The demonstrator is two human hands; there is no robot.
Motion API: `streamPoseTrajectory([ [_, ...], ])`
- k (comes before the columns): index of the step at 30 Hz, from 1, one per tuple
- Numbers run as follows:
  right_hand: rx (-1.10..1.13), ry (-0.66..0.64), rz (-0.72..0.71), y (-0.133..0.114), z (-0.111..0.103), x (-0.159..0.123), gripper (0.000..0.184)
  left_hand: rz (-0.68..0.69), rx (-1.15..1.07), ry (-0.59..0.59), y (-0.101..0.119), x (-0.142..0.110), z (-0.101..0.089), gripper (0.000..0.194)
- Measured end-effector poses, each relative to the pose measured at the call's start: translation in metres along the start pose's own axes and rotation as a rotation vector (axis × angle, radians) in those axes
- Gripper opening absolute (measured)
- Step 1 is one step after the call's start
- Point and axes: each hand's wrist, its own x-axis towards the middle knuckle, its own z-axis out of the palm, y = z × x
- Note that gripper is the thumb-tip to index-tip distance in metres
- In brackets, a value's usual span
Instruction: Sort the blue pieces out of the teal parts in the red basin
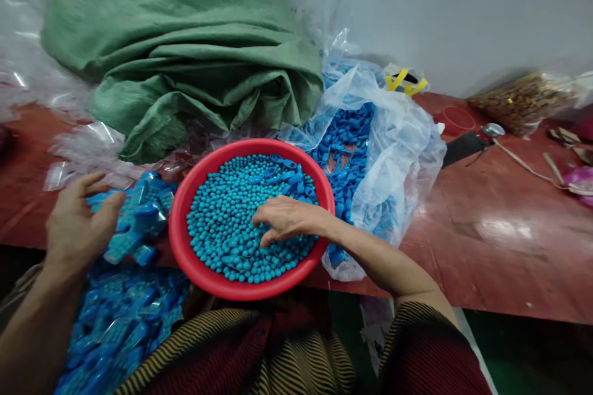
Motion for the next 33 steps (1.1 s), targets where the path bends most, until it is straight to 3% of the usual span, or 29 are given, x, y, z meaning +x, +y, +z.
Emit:
streamPoseTrajectory([
  [2,-0.007,-0.003,0.016,0.001,0.005,0.001,0.029,0.080,-0.032,0.045,0.012,-0.005,0.007,0.041],
  [4,0.002,0.022,0.010,0.002,0.008,0.002,0.024,0.152,-0.165,-0.056,0.034,-0.011,0.022,0.032],
  [8,0.035,0.137,0.031,0.008,0.007,0.000,0.012,0.247,-0.351,-0.465,0.075,-0.022,0.060,0.030],
  [11,0.199,0.377,0.083,0.015,0.005,0.004,0.011,0.226,-0.466,-0.794,0.090,-0.023,0.086,0.033],
  [14,0.458,0.624,0.092,0.022,0.007,0.018,0.011,0.091,-0.689,-0.987,0.099,-0.020,0.099,0.032],
  [18,0.652,0.691,0.061,0.028,0.010,0.035,0.006,-0.136,-0.901,-1.031,0.103,-0.018,0.100,0.028],
  [21,0.450,0.635,0.129,0.033,0.002,0.039,0.016,-0.245,-0.886,-1.049,0.099,-0.019,0.097,0.032],
  [24,0.116,0.563,0.338,0.044,-0.008,0.043,0.021,-0.322,-0.885,-1.046,0.092,-0.019,0.094,0.033],
  [27,-0.171,0.408,0.501,0.058,-0.011,0.054,0.024,-0.377,-0.892,-1.051,0.089,-0.018,0.092,0.032],
  [30,-0.243,0.277,0.529,0.066,-0.009,0.064,0.026,-0.445,-0.892,-1.093,0.089,-0.018,0.090,0.027],
  [33,-0.216,0.278,0.536,0.067,-0.009,0.065,0.026,-0.486,-0.913,-1.119,0.090,-0.017,0.090,0.022],
])
